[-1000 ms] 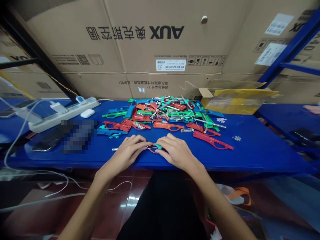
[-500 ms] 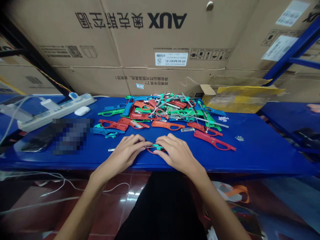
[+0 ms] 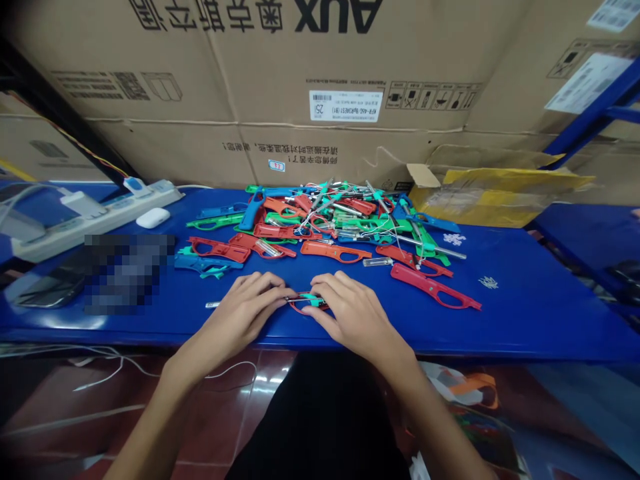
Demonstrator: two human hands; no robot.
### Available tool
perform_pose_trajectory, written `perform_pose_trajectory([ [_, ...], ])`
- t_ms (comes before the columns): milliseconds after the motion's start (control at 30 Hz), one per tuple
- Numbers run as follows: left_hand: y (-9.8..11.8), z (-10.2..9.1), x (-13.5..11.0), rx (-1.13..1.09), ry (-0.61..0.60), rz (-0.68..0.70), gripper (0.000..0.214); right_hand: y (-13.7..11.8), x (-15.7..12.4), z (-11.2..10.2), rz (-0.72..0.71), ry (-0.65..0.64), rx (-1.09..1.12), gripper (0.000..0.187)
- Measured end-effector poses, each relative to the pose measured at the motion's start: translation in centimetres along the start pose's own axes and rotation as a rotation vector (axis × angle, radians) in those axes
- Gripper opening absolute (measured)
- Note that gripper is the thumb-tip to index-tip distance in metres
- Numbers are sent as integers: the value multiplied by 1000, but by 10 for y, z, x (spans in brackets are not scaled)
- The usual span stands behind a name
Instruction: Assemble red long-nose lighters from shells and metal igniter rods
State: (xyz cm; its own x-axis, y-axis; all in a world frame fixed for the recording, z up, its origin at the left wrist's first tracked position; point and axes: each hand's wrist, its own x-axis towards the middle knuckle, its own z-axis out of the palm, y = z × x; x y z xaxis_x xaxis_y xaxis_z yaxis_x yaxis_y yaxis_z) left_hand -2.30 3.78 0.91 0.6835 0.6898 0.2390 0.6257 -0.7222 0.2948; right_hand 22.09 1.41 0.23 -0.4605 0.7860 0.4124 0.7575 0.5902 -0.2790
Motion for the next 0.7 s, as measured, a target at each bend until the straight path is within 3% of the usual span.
perform_pose_trajectory([
  [267,2,0,1,-24,39,-16,30,-2,2,-1,6,17,-15,28],
  [533,4,0,0,87,24,19,28,-4,-2,-1,-3,85,-121,29],
  [700,5,0,-1,107,31,22,36,4,2,-10,147,217,-93,27],
])
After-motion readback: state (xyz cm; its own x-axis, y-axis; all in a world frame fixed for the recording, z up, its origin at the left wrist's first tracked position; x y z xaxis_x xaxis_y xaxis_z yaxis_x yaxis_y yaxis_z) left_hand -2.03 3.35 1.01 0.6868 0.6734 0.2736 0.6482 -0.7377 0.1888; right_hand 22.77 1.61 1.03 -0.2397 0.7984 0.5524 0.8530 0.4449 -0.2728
